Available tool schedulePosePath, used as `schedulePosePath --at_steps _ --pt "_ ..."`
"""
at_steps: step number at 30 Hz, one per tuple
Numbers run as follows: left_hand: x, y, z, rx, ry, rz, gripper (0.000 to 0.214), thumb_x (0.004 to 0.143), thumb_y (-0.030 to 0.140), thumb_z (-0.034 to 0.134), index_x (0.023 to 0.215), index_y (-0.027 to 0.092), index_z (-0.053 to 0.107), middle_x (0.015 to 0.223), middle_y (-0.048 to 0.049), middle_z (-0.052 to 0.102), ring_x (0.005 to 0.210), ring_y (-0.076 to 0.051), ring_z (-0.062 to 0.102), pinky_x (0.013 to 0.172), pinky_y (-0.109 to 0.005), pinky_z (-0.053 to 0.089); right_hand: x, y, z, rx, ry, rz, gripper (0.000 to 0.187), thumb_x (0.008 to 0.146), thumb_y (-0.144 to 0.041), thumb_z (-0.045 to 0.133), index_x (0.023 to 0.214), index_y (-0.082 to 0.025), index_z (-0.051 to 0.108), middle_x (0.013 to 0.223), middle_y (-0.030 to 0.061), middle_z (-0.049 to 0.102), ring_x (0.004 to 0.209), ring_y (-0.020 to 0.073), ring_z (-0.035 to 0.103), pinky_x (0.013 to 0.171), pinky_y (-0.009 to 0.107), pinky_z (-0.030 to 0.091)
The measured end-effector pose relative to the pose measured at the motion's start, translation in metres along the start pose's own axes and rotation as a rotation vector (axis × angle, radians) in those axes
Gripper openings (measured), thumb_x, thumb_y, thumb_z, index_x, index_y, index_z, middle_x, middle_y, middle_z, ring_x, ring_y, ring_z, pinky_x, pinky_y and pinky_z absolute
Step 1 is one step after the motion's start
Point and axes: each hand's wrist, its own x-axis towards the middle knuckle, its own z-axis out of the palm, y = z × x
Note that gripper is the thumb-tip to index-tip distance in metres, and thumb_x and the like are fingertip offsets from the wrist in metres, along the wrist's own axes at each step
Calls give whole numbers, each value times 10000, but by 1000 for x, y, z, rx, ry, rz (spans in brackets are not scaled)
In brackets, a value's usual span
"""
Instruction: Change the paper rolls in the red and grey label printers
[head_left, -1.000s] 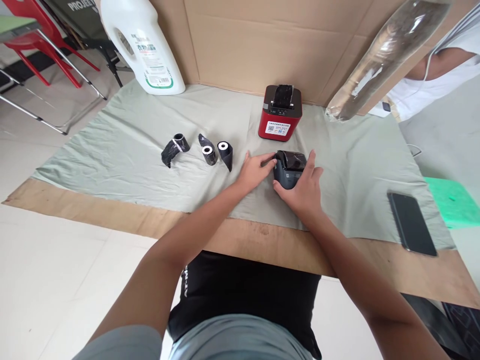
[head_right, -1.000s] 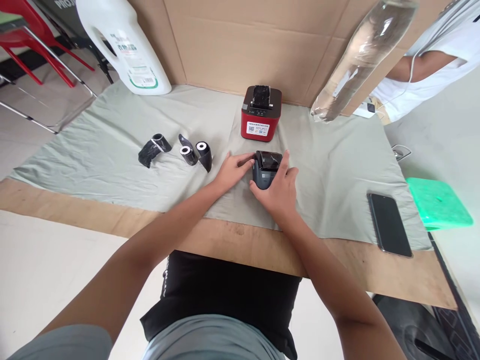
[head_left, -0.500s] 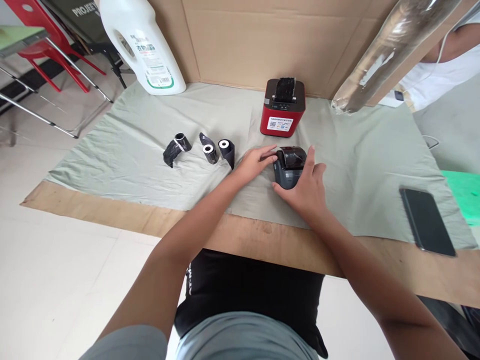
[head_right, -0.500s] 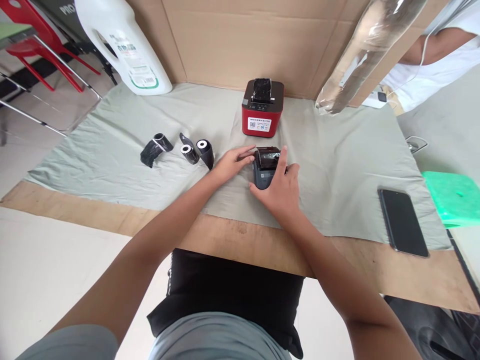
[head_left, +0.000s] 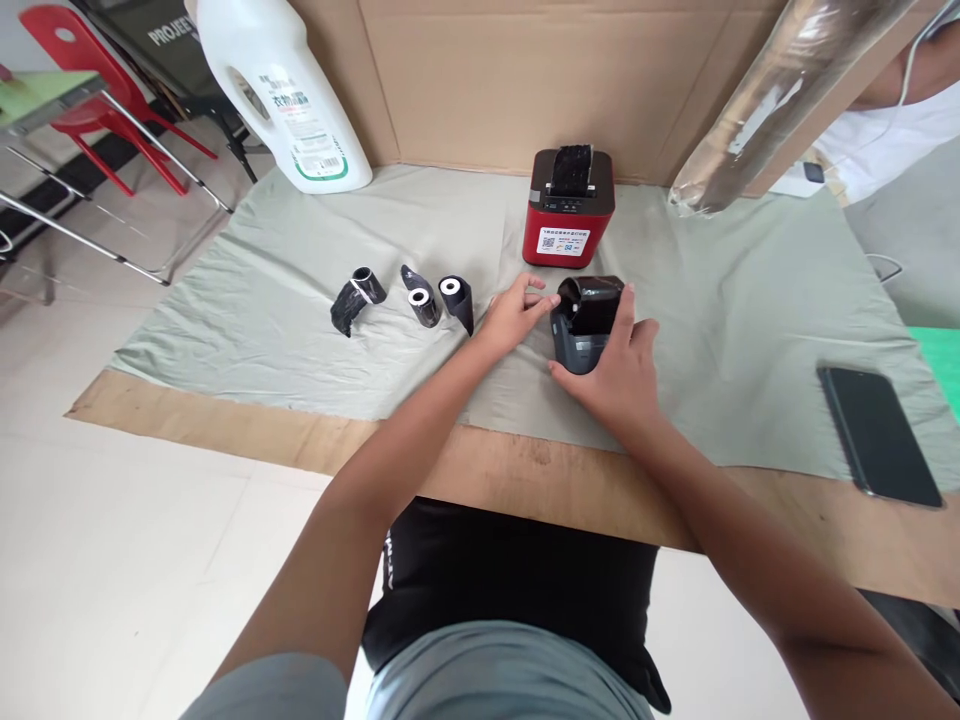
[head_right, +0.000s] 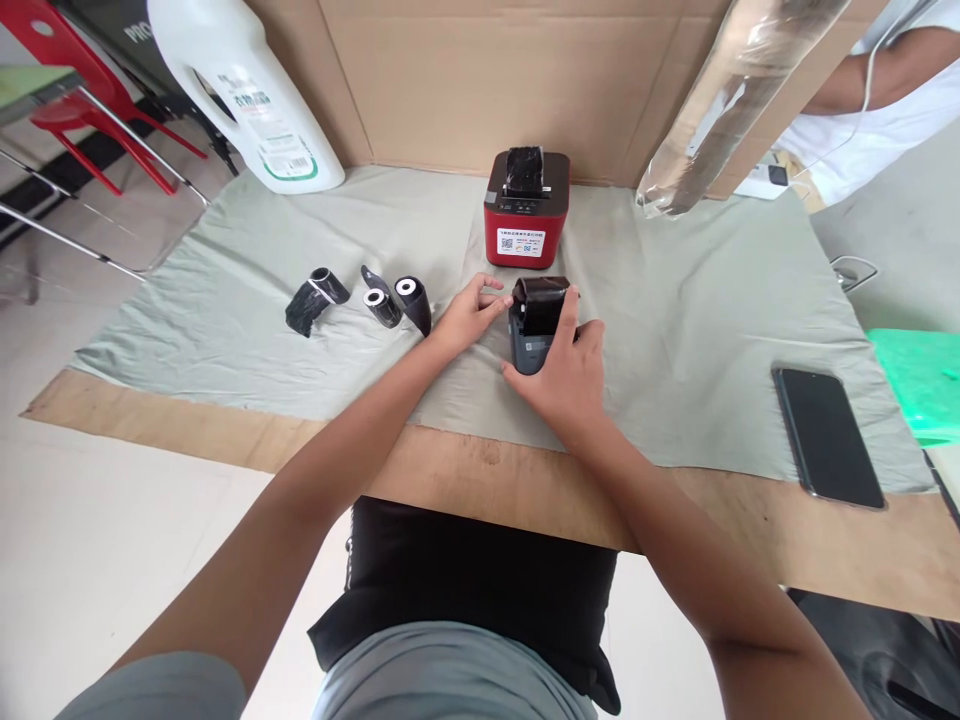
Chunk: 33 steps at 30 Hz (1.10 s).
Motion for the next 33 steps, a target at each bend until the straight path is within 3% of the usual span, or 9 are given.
schedulePosePath --at_steps 8,18,24,27,33 --pt "9 6 12 50 185 -83 244 999 483 623 1061 257 554 872 8 806 968 -206 753 930 -332 511 -1 -4 0 1 -24 13 1404 659 -590 845 1677 -171 -26 1304 201 402 1162 396 507 948 588 504" --pt "0 15 11 56 200 -100 211 1008 466 620 1042 265 568 877 30 800 926 -191 748 924 -315 501 0 -3 0 14 -15 -12 1349 680 -638 801 1668 -189 -1 1337 212 418 1150 388 528 946 578 506" --pt "-14 23 13 114 304 100 178 1020 419 591 978 254 646 1076 -12 722 1046 -182 679 961 -279 487 0 -4 -2 4 -29 9 1328 691 -600 793 1674 -183 4 1322 213 421 1160 397 536 935 574 513" --pt "-18 31 14 117 242 161 191 954 420 692 1042 253 720 1144 -34 680 1100 -205 659 1012 -294 496 0 -4 -1 8 -26 10 1344 672 -577 811 1675 -188 5 1296 195 425 1147 388 541 934 569 517" --pt "-19 40 16 167 204 101 385 900 345 730 1273 252 717 1219 -63 650 1124 -256 662 1048 -347 512 0 -2 0 -4 -26 6 1346 666 -579 814 1672 -187 10 1269 181 436 1140 379 539 927 567 521"
